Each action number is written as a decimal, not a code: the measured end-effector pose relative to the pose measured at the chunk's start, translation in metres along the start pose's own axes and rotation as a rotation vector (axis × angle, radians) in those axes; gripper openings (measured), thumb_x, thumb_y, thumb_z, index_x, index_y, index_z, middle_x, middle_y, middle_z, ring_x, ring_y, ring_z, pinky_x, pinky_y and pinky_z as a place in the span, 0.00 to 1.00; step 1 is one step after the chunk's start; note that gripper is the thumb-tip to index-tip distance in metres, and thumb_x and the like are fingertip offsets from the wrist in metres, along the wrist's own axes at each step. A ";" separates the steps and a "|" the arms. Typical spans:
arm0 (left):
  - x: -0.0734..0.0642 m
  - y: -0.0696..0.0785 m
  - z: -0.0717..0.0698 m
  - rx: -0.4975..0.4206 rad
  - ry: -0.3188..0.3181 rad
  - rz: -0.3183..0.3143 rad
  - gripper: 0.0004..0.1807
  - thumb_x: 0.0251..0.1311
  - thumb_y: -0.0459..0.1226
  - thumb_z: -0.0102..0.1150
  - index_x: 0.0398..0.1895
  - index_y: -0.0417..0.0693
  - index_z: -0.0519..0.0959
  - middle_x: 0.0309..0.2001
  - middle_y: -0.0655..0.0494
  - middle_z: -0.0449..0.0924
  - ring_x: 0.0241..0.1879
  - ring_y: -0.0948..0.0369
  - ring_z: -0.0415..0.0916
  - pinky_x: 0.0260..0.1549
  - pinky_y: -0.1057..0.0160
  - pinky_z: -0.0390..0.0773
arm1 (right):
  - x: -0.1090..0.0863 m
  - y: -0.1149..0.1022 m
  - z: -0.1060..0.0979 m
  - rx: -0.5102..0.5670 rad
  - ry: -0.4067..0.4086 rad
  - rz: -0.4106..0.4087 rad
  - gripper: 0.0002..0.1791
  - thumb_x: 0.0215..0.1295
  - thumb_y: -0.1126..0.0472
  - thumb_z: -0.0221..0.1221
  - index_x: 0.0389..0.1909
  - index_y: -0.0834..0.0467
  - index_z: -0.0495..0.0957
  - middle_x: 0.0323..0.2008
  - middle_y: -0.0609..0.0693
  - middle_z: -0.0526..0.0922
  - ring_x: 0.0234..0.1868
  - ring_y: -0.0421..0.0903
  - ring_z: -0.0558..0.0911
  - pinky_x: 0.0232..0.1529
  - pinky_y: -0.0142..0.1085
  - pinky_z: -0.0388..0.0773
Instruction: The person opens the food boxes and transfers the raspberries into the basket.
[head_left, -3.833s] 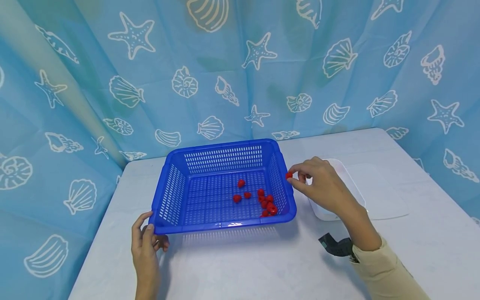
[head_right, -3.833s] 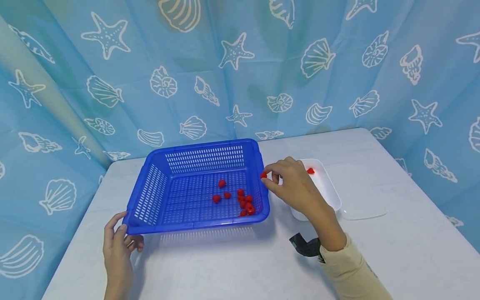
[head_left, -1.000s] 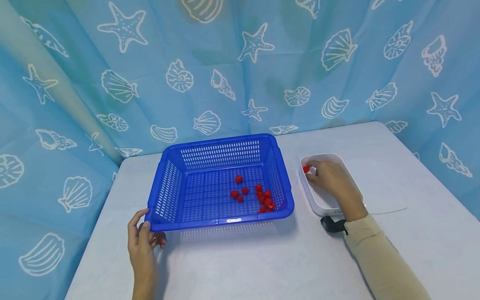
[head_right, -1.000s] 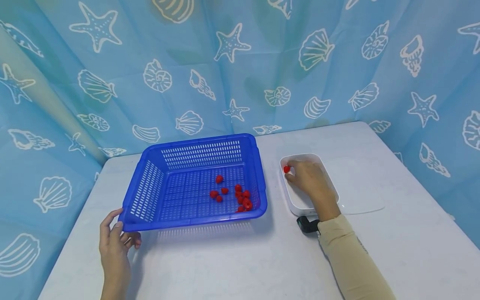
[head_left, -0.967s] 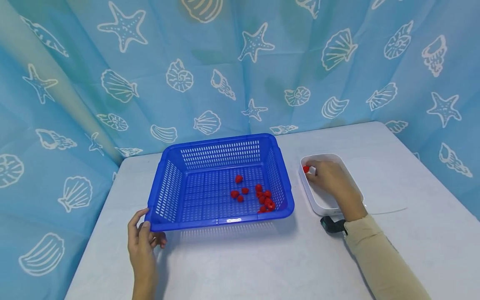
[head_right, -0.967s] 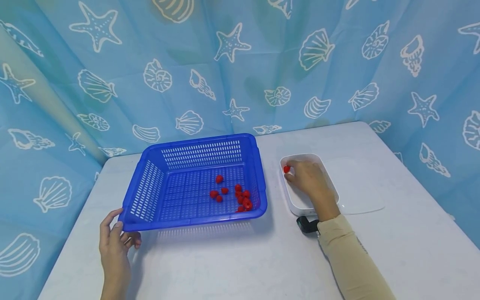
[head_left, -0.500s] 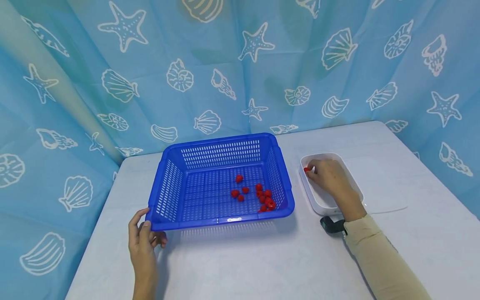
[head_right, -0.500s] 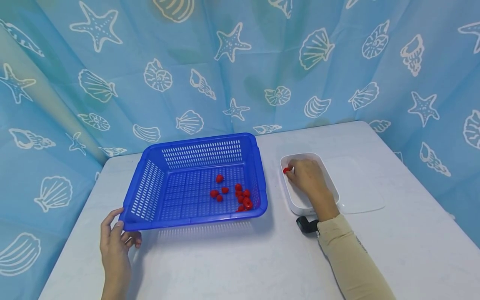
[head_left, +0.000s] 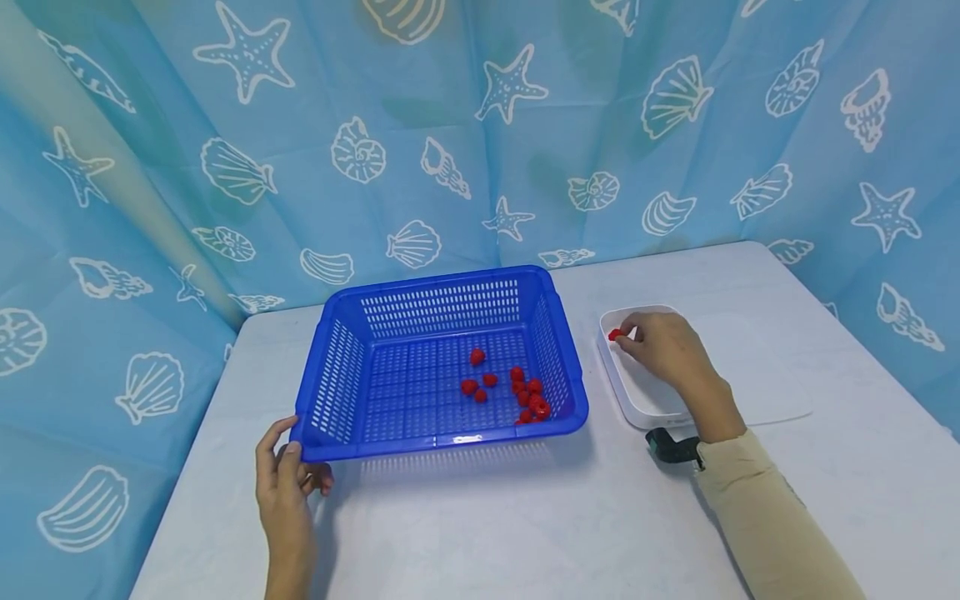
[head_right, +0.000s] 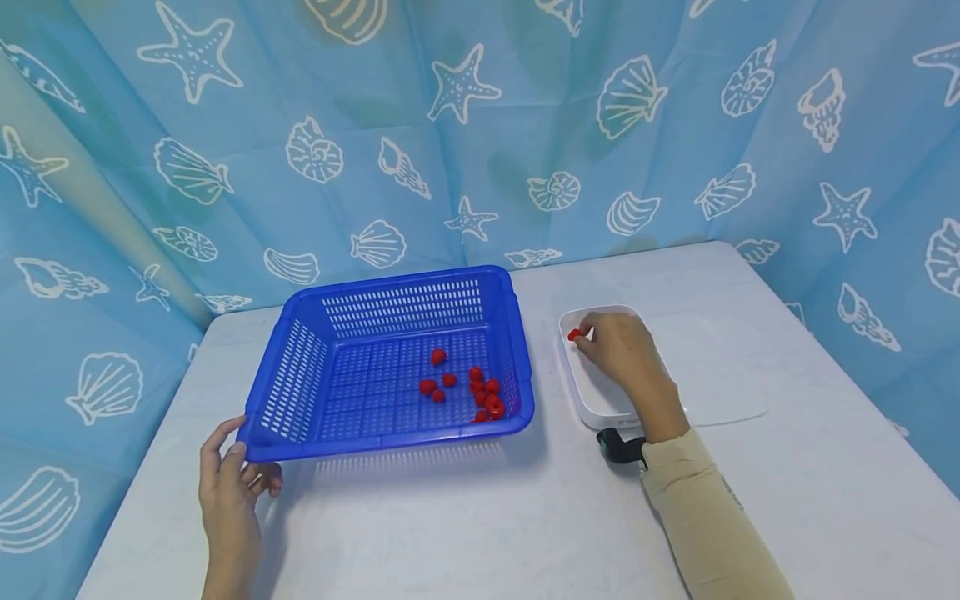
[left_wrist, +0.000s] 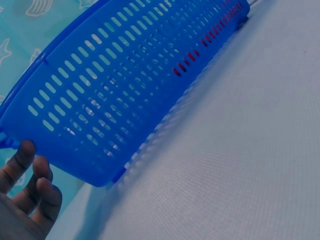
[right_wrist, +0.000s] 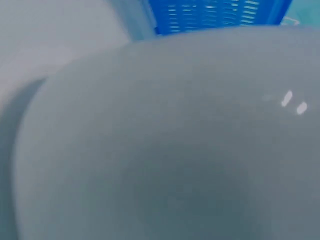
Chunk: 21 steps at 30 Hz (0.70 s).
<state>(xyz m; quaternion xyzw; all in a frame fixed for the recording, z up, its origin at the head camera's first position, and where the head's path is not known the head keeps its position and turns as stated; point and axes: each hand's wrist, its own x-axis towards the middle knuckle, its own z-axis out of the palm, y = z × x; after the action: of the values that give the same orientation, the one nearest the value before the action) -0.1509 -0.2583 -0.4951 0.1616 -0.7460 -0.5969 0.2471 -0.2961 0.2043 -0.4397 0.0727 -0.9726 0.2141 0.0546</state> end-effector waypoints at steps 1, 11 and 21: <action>0.000 -0.001 0.000 -0.001 0.002 0.000 0.22 0.66 0.58 0.37 0.62 0.71 0.63 0.39 0.48 0.72 0.22 0.50 0.72 0.16 0.63 0.72 | -0.001 -0.001 -0.002 0.005 -0.005 0.008 0.12 0.57 0.59 0.62 0.41 0.60 0.80 0.27 0.53 0.77 0.30 0.50 0.71 0.27 0.39 0.69; 0.003 -0.006 0.000 0.000 0.012 -0.007 0.22 0.67 0.56 0.36 0.62 0.70 0.63 0.38 0.48 0.72 0.22 0.51 0.71 0.16 0.63 0.72 | -0.009 -0.010 -0.019 0.032 -0.016 0.023 0.12 0.60 0.57 0.59 0.44 0.56 0.78 0.24 0.52 0.75 0.26 0.49 0.71 0.21 0.36 0.69; 0.003 -0.007 0.000 -0.033 0.002 0.009 0.21 0.67 0.54 0.37 0.62 0.69 0.63 0.38 0.47 0.72 0.21 0.51 0.71 0.15 0.64 0.71 | -0.015 -0.023 -0.031 0.034 0.029 -0.018 0.14 0.59 0.55 0.60 0.44 0.56 0.79 0.22 0.51 0.73 0.25 0.48 0.70 0.20 0.36 0.68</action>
<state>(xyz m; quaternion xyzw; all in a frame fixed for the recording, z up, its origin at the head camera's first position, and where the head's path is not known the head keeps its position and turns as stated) -0.1533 -0.2615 -0.5016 0.1545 -0.7364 -0.6080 0.2534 -0.2752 0.1986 -0.4047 0.0791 -0.9672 0.2311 0.0691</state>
